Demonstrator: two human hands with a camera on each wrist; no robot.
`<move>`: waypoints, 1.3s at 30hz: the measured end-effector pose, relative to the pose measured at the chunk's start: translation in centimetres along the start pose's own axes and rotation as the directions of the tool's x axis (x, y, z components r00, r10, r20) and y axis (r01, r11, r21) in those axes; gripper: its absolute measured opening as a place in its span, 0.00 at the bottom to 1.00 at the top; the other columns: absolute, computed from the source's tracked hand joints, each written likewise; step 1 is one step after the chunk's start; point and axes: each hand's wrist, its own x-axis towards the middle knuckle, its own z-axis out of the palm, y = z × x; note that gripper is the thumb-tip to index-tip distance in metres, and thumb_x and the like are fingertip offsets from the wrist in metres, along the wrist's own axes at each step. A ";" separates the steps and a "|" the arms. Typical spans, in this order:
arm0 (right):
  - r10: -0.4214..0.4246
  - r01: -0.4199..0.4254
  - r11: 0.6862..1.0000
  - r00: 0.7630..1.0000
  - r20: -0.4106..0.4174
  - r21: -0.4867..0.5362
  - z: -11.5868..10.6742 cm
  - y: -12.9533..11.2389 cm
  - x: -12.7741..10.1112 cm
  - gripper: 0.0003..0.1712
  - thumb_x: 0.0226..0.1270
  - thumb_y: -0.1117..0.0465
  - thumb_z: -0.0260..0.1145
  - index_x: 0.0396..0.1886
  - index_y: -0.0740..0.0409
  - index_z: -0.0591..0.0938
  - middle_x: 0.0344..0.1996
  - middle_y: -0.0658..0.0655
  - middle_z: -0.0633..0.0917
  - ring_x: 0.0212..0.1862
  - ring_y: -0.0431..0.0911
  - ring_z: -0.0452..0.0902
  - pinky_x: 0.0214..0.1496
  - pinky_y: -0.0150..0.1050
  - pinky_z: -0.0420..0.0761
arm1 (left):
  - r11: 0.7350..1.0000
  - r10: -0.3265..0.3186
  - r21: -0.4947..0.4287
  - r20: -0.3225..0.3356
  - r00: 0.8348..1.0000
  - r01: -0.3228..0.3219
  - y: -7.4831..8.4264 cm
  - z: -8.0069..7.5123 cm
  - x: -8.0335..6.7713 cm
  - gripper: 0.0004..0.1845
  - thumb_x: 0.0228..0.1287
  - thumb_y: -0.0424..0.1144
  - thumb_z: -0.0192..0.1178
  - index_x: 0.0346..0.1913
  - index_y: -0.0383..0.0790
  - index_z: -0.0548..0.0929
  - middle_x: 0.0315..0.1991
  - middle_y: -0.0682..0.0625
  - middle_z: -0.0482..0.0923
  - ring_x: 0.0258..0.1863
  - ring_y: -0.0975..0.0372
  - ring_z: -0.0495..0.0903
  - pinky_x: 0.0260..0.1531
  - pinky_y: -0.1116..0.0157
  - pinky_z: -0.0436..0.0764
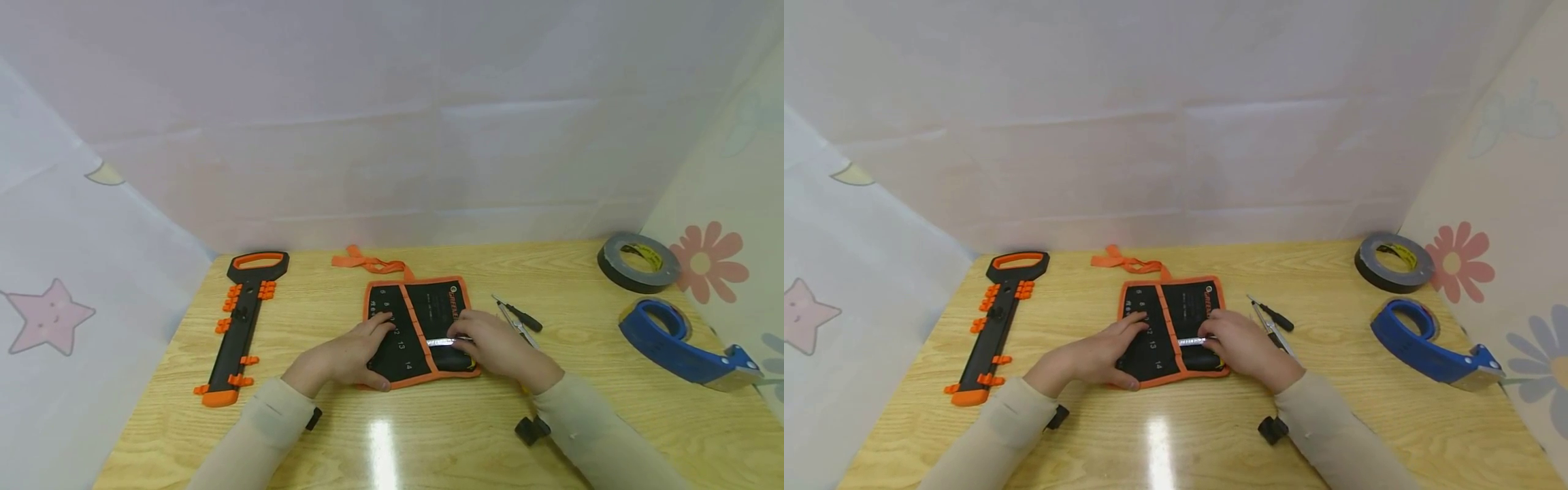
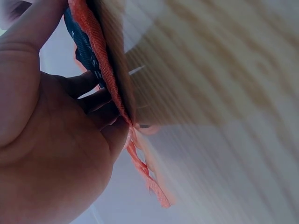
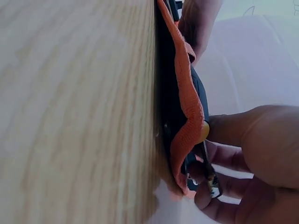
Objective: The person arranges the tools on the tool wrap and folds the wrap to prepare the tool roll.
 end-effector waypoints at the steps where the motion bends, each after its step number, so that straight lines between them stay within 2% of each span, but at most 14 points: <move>1: -0.002 0.002 1.000 1.000 -0.008 -0.011 0.0 0.0 0.0 0.06 0.75 0.61 0.73 0.48 0.52 0.91 0.40 0.46 0.85 0.40 0.38 0.80 0.43 0.35 0.84 | 1.000 -0.001 0.001 -0.001 1.000 0.001 0.0 0.0 0.0 0.59 0.64 0.58 0.78 0.87 0.40 0.55 0.91 0.45 0.39 0.90 0.48 0.45 0.85 0.48 0.59; 4: -0.006 0.006 1.000 1.000 -0.023 -0.026 0.1 0.1 0.1 0.05 0.74 0.61 0.74 0.46 0.52 0.92 0.39 0.46 0.86 0.39 0.38 0.80 0.42 0.35 0.84 | 1.000 0.003 0.002 -0.005 1.000 -0.003 0.0 0.0 0.0 0.59 0.64 0.58 0.78 0.87 0.39 0.55 0.91 0.45 0.39 0.90 0.48 0.45 0.85 0.48 0.59; 8: 0.025 -0.025 0.999 1.000 -0.004 -0.022 0.2 0.4 0.2 0.05 0.74 0.59 0.75 0.46 0.53 0.91 0.39 0.48 0.86 0.40 0.40 0.81 0.43 0.38 0.84 | 1.000 0.010 -0.004 -0.003 1.000 -0.010 0.0 0.0 0.0 0.59 0.64 0.57 0.78 0.87 0.38 0.55 0.91 0.44 0.39 0.90 0.47 0.45 0.85 0.48 0.59; 11: 0.054 -0.054 0.999 0.998 0.027 -0.002 0.0 0.8 0.2 0.08 0.74 0.59 0.75 0.48 0.55 0.91 0.43 0.50 0.86 0.46 0.46 0.82 0.50 0.44 0.85 | 1.000 0.015 -0.006 -0.002 1.000 -0.015 0.0 0.0 0.0 0.58 0.65 0.56 0.78 0.87 0.37 0.55 0.91 0.44 0.39 0.90 0.47 0.45 0.85 0.48 0.59; 15: 0.072 -0.073 0.997 0.996 0.059 0.021 -0.5 1.3 -0.2 0.11 0.72 0.65 0.75 0.52 0.59 0.91 0.48 0.54 0.86 0.54 0.52 0.81 0.58 0.53 0.84 | 1.000 0.021 0.002 -0.004 1.000 -0.021 -0.1 0.1 0.0 0.58 0.65 0.57 0.78 0.87 0.37 0.55 0.90 0.43 0.39 0.89 0.47 0.45 0.85 0.48 0.59; 18: 0.069 -0.070 0.997 0.996 0.055 0.019 -0.8 1.6 -0.6 0.12 0.71 0.68 0.75 0.52 0.61 0.91 0.45 0.53 0.85 0.49 0.47 0.79 0.53 0.47 0.83 | 1.000 0.020 0.005 -0.006 1.000 -0.020 -0.1 0.0 0.0 0.58 0.64 0.57 0.78 0.87 0.38 0.56 0.90 0.43 0.40 0.89 0.47 0.45 0.85 0.48 0.59; 23: 0.055 -0.055 0.998 0.998 -0.006 -0.018 -0.8 1.9 -1.2 0.09 0.72 0.66 0.75 0.49 0.59 0.92 0.38 0.49 0.84 0.37 0.39 0.73 0.41 0.38 0.76 | 1.000 0.022 -0.007 -0.003 1.000 -0.022 0.0 -0.1 0.0 0.59 0.64 0.57 0.78 0.87 0.37 0.55 0.90 0.43 0.39 0.89 0.46 0.45 0.85 0.48 0.58; 27: 0.049 -0.050 0.997 0.998 -0.029 -0.061 -0.7 2.0 -1.4 0.09 0.73 0.63 0.75 0.49 0.60 0.91 0.37 0.50 0.87 0.35 0.38 0.76 0.40 0.38 0.80 | 1.000 0.022 -0.009 0.003 1.000 -0.022 0.0 -0.1 0.0 0.59 0.65 0.56 0.78 0.87 0.37 0.55 0.91 0.43 0.39 0.90 0.47 0.44 0.86 0.48 0.58; 31: 0.087 -0.089 0.991 0.996 -0.026 -0.095 -0.7 1.9 -1.3 0.07 0.73 0.60 0.76 0.42 0.59 0.90 0.32 0.49 0.87 0.32 0.37 0.76 0.36 0.38 0.80 | 1.000 0.021 -0.003 0.000 1.000 -0.021 0.0 -0.1 0.0 0.59 0.64 0.56 0.78 0.87 0.37 0.55 0.90 0.43 0.39 0.90 0.47 0.44 0.85 0.48 0.58; 35: 0.117 -0.119 0.989 0.993 -0.019 -0.088 -0.8 1.7 -1.3 0.07 0.73 0.56 0.76 0.36 0.54 0.89 0.27 0.45 0.86 0.27 0.34 0.72 0.31 0.35 0.76 | 1.000 0.021 -0.003 -0.004 1.000 -0.021 0.0 0.0 0.0 0.59 0.64 0.56 0.78 0.87 0.37 0.55 0.90 0.43 0.39 0.89 0.47 0.45 0.85 0.48 0.59; 39: 0.110 -0.111 0.992 0.994 -0.009 -0.060 -0.7 1.7 -1.2 0.08 0.73 0.54 0.76 0.35 0.51 0.89 0.26 0.43 0.86 0.26 0.33 0.71 0.31 0.34 0.75 | 1.000 0.021 -0.001 -0.003 1.000 -0.021 0.0 0.0 0.0 0.59 0.64 0.56 0.78 0.87 0.37 0.55 0.90 0.43 0.39 0.90 0.47 0.45 0.85 0.48 0.59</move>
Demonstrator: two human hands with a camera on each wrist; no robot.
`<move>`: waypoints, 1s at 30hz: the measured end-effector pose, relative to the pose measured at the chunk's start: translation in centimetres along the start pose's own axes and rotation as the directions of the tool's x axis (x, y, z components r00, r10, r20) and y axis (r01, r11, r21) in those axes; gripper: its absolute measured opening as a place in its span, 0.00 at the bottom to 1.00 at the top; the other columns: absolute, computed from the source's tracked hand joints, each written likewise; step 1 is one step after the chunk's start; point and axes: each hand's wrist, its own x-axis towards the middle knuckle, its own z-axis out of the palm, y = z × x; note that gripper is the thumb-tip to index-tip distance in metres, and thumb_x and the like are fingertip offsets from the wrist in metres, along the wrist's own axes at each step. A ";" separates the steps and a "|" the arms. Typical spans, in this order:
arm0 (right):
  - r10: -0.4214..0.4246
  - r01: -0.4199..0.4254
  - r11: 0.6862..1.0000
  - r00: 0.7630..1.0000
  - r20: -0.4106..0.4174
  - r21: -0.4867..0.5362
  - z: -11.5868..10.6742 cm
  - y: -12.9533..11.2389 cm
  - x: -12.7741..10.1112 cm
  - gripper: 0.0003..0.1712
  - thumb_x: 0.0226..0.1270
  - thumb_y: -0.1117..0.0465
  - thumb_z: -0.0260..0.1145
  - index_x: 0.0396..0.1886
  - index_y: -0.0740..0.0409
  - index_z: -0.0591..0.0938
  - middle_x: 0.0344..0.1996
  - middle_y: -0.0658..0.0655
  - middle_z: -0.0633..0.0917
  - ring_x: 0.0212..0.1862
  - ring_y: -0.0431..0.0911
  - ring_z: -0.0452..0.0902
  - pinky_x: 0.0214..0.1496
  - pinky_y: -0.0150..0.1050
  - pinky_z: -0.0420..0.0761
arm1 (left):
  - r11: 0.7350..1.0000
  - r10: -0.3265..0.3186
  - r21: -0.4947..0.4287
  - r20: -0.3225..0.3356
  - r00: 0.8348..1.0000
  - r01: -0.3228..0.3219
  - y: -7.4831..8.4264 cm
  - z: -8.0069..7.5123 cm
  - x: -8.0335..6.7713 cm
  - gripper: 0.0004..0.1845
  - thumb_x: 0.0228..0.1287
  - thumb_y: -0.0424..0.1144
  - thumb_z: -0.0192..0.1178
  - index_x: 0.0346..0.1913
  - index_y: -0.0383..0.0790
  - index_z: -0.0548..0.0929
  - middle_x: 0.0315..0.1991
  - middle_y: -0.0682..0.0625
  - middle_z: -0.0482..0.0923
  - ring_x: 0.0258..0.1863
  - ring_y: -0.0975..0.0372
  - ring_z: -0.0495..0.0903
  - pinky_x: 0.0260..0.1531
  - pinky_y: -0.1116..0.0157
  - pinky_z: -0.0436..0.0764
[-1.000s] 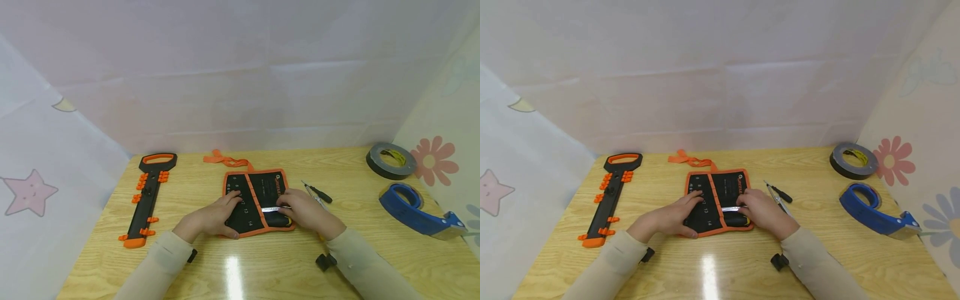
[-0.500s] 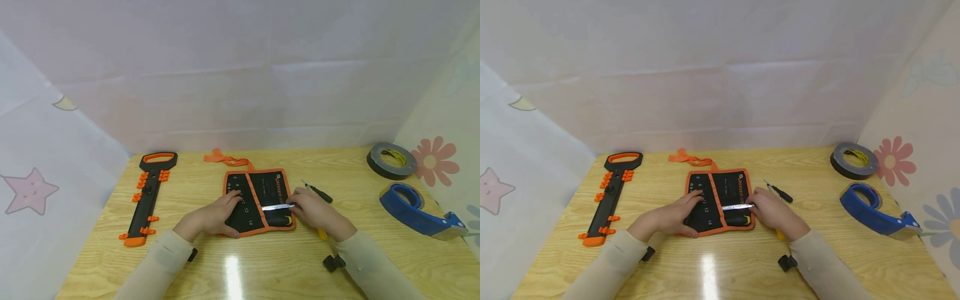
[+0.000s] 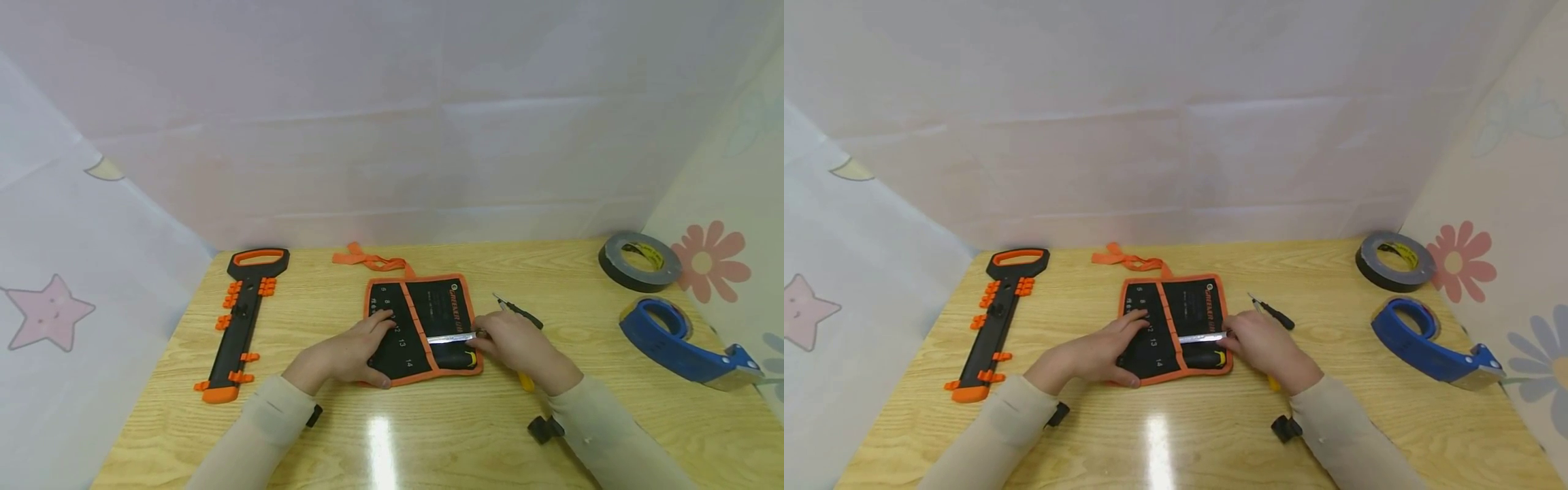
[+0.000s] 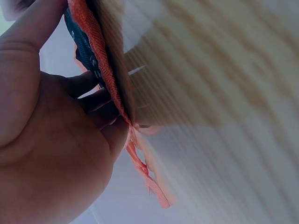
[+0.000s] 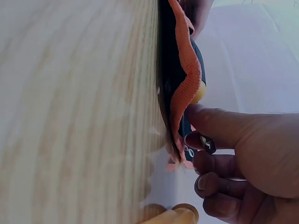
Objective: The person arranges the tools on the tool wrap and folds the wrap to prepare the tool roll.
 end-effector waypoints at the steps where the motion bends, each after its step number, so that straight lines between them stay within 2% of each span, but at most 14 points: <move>1: -0.002 0.002 1.000 1.000 0.008 0.013 0.0 0.0 0.1 0.08 0.74 0.54 0.75 0.36 0.52 0.89 0.26 0.43 0.86 0.26 0.33 0.71 0.31 0.35 0.75 | 1.000 0.000 0.001 0.000 1.000 0.000 0.0 0.0 0.0 0.59 0.64 0.56 0.78 0.87 0.37 0.55 0.90 0.43 0.39 0.90 0.47 0.45 0.85 0.48 0.59; 6: 0.004 -0.008 0.998 0.998 0.058 0.065 0.0 -0.3 0.6 0.11 0.76 0.55 0.74 0.48 0.57 0.90 0.33 0.46 0.89 0.29 0.33 0.74 0.39 0.41 0.81 | 1.000 0.001 0.004 -0.002 1.000 -0.001 0.0 -0.1 0.1 0.59 0.63 0.57 0.79 0.86 0.37 0.56 0.90 0.43 0.40 0.90 0.47 0.45 0.86 0.48 0.59; 11: 0.005 -0.018 0.993 0.994 0.111 0.116 -0.1 -0.7 1.1 0.15 0.78 0.57 0.72 0.56 0.61 0.88 0.31 0.45 0.87 0.28 0.33 0.73 0.36 0.36 0.79 | 1.000 -0.003 -0.003 -0.002 1.000 0.003 0.0 -0.1 0.1 0.59 0.63 0.57 0.79 0.86 0.37 0.56 0.90 0.43 0.40 0.90 0.47 0.45 0.86 0.48 0.59; 15: -0.031 0.014 0.990 0.993 0.113 0.142 0.0 -0.8 1.4 0.15 0.78 0.57 0.71 0.55 0.61 0.89 0.26 0.42 0.83 0.26 0.32 0.71 0.35 0.33 0.77 | 1.000 -0.005 -0.006 -0.002 1.000 0.005 0.0 -0.1 0.2 0.59 0.63 0.57 0.79 0.87 0.38 0.56 0.90 0.44 0.40 0.90 0.48 0.44 0.86 0.48 0.58; 22: -0.100 0.081 0.985 0.988 0.116 0.152 0.4 -1.2 2.0 0.12 0.78 0.57 0.71 0.52 0.58 0.90 0.25 0.41 0.81 0.25 0.32 0.69 0.33 0.31 0.75 | 1.000 0.001 -0.009 -0.002 1.000 -0.001 -0.1 0.0 0.2 0.59 0.63 0.57 0.79 0.87 0.37 0.55 0.90 0.43 0.40 0.90 0.47 0.45 0.85 0.48 0.59; 26: -0.090 0.068 0.986 0.986 0.143 0.154 0.4 -1.4 2.3 0.13 0.79 0.56 0.71 0.53 0.59 0.89 0.25 0.41 0.80 0.25 0.33 0.69 0.32 0.31 0.74 | 1.000 0.005 -0.009 -0.007 1.000 -0.005 -0.1 0.0 0.2 0.59 0.63 0.57 0.79 0.86 0.37 0.55 0.90 0.43 0.40 0.90 0.47 0.45 0.85 0.48 0.59; 30: -0.063 0.026 0.980 0.981 0.184 0.198 0.4 -1.3 2.5 0.14 0.79 0.56 0.70 0.56 0.59 0.88 0.26 0.41 0.81 0.26 0.33 0.71 0.33 0.32 0.75 | 1.000 0.004 -0.007 -0.003 1.000 -0.004 -0.2 0.0 0.1 0.59 0.63 0.57 0.79 0.87 0.37 0.55 0.90 0.43 0.40 0.90 0.47 0.45 0.85 0.48 0.59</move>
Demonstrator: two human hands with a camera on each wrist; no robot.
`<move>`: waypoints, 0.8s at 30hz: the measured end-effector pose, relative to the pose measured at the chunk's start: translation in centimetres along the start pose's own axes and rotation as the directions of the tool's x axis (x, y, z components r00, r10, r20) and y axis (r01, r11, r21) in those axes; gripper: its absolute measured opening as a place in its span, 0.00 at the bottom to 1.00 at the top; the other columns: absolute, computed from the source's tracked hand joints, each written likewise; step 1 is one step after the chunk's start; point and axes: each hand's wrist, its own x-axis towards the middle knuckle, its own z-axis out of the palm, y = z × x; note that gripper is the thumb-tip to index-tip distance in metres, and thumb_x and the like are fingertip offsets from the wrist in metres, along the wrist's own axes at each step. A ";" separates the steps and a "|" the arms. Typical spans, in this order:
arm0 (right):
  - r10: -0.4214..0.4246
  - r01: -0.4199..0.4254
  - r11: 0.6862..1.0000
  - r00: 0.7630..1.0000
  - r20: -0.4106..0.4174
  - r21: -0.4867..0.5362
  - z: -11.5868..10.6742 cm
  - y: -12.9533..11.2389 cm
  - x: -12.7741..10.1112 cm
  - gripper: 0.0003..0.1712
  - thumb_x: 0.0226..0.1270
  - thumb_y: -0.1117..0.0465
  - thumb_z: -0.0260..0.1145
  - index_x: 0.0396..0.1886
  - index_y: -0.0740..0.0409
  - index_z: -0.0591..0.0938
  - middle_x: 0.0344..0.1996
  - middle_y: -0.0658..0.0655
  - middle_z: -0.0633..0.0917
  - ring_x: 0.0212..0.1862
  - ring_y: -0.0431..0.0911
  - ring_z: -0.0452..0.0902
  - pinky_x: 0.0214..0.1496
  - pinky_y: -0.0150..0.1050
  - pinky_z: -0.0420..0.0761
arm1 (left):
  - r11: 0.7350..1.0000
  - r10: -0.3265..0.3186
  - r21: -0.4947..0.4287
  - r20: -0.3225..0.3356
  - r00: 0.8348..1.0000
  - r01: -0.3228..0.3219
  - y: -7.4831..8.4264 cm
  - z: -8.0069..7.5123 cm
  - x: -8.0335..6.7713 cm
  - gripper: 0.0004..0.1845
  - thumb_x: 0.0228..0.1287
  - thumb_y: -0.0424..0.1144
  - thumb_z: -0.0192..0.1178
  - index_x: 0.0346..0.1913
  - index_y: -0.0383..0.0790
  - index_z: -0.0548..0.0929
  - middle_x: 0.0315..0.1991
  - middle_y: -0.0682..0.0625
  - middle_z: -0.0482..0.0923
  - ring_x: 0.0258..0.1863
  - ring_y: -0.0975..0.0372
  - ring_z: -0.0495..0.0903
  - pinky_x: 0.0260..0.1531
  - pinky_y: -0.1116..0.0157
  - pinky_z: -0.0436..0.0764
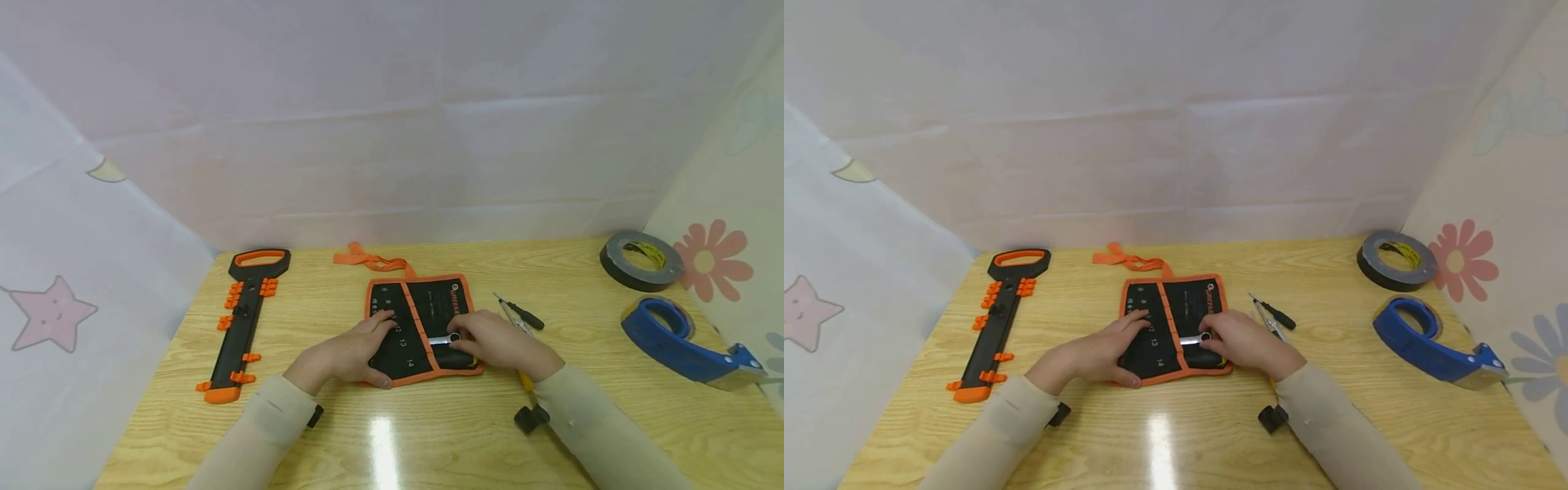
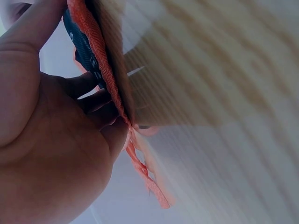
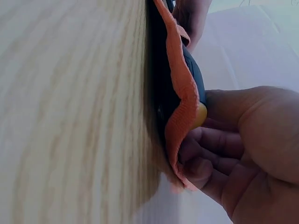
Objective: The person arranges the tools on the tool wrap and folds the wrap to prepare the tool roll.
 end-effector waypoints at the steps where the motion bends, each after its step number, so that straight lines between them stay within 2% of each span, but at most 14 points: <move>1: -0.001 0.001 1.000 1.000 0.004 0.011 0.0 0.1 0.0 0.14 0.80 0.56 0.70 0.57 0.59 0.87 0.26 0.42 0.82 0.26 0.33 0.72 0.33 0.32 0.76 | 1.000 0.000 0.002 0.002 1.000 0.000 0.0 0.0 0.0 0.59 0.63 0.58 0.78 0.87 0.37 0.55 0.90 0.43 0.39 0.90 0.47 0.45 0.85 0.48 0.59; 16: -0.027 0.027 1.000 1.000 0.005 0.008 0.3 0.7 -0.1 0.12 0.81 0.57 0.68 0.57 0.56 0.88 0.28 0.41 0.82 0.27 0.32 0.72 0.33 0.32 0.75 | 1.000 0.001 0.001 0.003 1.000 -0.001 0.2 0.0 -0.1 0.59 0.63 0.57 0.78 0.87 0.37 0.56 0.90 0.43 0.39 0.90 0.47 0.44 0.85 0.47 0.59; 24: -0.053 0.052 0.998 0.996 -0.074 -0.017 0.3 0.7 -0.7 0.11 0.82 0.57 0.67 0.54 0.56 0.89 0.38 0.45 0.89 0.35 0.31 0.77 0.40 0.34 0.81 | 1.000 -0.010 0.007 0.004 1.000 0.010 0.3 -0.1 -0.1 0.59 0.64 0.58 0.78 0.87 0.38 0.55 0.90 0.43 0.39 0.89 0.47 0.45 0.85 0.47 0.59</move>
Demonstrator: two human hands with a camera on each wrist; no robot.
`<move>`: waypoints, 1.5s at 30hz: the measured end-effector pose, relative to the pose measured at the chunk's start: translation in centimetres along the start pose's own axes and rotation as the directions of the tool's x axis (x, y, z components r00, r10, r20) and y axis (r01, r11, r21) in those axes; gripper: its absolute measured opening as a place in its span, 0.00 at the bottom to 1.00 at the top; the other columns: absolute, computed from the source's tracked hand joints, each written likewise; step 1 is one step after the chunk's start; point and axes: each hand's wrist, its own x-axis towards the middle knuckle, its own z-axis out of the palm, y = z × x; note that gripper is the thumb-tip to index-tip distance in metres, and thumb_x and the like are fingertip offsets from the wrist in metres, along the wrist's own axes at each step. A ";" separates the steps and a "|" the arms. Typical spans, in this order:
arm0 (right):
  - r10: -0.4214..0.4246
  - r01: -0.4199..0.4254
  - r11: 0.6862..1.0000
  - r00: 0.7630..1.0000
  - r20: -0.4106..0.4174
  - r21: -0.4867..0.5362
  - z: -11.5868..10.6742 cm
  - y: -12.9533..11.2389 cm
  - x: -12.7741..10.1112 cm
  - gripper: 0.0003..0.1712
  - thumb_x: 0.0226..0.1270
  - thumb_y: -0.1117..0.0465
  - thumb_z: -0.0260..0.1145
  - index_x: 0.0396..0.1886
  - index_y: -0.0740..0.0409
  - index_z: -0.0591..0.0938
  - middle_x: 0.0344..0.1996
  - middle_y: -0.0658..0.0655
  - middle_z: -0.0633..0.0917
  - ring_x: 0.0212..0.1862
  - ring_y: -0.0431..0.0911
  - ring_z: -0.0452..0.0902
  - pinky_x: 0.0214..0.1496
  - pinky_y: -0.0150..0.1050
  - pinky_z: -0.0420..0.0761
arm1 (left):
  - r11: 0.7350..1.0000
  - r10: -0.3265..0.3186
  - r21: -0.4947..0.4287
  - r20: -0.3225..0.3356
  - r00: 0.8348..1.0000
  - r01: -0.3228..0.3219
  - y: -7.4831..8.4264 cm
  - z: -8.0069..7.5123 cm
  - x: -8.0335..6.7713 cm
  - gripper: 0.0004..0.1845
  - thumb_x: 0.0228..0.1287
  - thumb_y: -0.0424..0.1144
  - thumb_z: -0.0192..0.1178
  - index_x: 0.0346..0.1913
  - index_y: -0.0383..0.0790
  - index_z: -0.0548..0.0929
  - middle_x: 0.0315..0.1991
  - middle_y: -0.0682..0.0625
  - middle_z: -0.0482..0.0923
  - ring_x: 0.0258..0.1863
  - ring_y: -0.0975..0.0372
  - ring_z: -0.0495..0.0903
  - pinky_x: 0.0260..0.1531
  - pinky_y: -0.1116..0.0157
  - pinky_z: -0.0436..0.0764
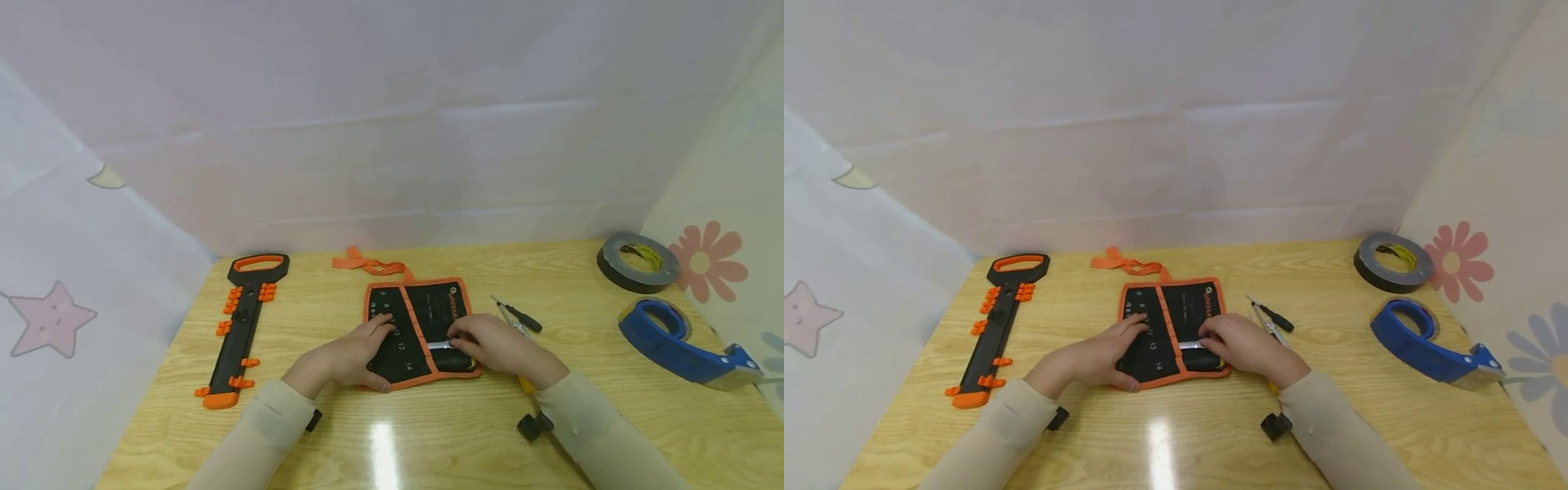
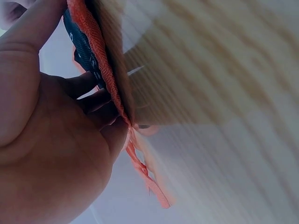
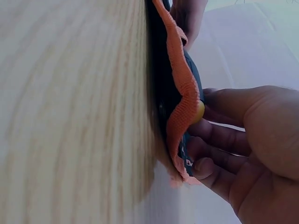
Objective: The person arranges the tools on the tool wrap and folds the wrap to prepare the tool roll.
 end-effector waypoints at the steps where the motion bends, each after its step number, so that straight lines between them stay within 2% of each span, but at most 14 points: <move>1: -0.005 0.005 1.000 1.000 -0.009 -0.004 0.0 0.0 -0.2 0.10 0.82 0.57 0.67 0.53 0.55 0.89 0.38 0.45 0.89 0.35 0.31 0.78 0.40 0.34 0.82 | 1.000 -0.001 0.001 0.002 1.000 0.001 0.0 0.0 0.0 0.59 0.64 0.58 0.78 0.87 0.38 0.55 0.90 0.44 0.39 0.89 0.47 0.45 0.85 0.47 0.59; 13: -0.031 0.029 0.999 0.996 -0.086 -0.021 -0.6 0.1 -1.7 0.08 0.80 0.59 0.68 0.50 0.55 0.90 0.41 0.47 0.91 0.37 0.32 0.79 0.40 0.34 0.82 | 1.000 -0.009 0.005 0.004 1.000 0.009 0.1 0.0 0.1 0.58 0.64 0.56 0.78 0.87 0.40 0.56 0.91 0.45 0.38 0.90 0.48 0.44 0.85 0.48 0.59; 18: -0.015 0.015 1.000 0.992 -0.123 -0.002 -1.0 0.3 -2.7 0.06 0.79 0.60 0.70 0.47 0.55 0.90 0.36 0.45 0.89 0.34 0.30 0.76 0.38 0.33 0.81 | 1.000 -0.005 0.000 0.007 1.000 0.005 0.0 -0.1 0.2 0.58 0.64 0.57 0.78 0.87 0.40 0.56 0.91 0.45 0.38 0.90 0.47 0.44 0.85 0.47 0.59; 23: 0.031 -0.031 1.000 0.986 -0.162 0.006 -1.4 0.4 -3.8 0.05 0.78 0.60 0.71 0.45 0.54 0.90 0.32 0.41 0.85 0.32 0.30 0.72 0.36 0.32 0.78 | 1.000 0.000 -0.004 0.010 1.000 0.000 0.1 -0.2 0.1 0.58 0.64 0.57 0.78 0.87 0.40 0.56 0.91 0.44 0.38 0.90 0.47 0.44 0.85 0.47 0.59; 30: 0.115 -0.116 0.993 0.974 -0.197 0.007 -2.0 0.7 -5.0 0.02 0.76 0.60 0.73 0.41 0.53 0.89 0.29 0.42 0.84 0.31 0.33 0.72 0.35 0.32 0.77 | 1.000 0.001 -0.012 0.004 1.000 -0.001 0.1 -0.2 0.0 0.58 0.63 0.57 0.78 0.86 0.39 0.57 0.91 0.44 0.38 0.90 0.46 0.44 0.85 0.47 0.60; 37: 0.211 -0.207 0.977 0.956 -0.205 0.042 -1.9 1.4 -6.4 0.05 0.75 0.60 0.73 0.36 0.52 0.87 0.22 0.43 0.76 0.25 0.35 0.66 0.29 0.32 0.69 | 1.000 0.006 -0.014 0.004 1.000 -0.006 -0.1 0.0 0.0 0.58 0.64 0.57 0.78 0.87 0.39 0.56 0.91 0.43 0.38 0.90 0.46 0.44 0.85 0.46 0.59; 45: 0.267 -0.268 0.963 0.934 -0.239 0.032 -1.7 1.8 -8.0 0.08 0.73 0.59 0.76 0.33 0.51 0.85 0.19 0.44 0.72 0.22 0.36 0.62 0.27 0.32 0.64 | 1.000 0.004 -0.023 0.006 1.000 -0.004 0.0 -0.1 0.0 0.58 0.64 0.56 0.78 0.86 0.38 0.56 0.90 0.43 0.38 0.90 0.46 0.43 0.85 0.46 0.59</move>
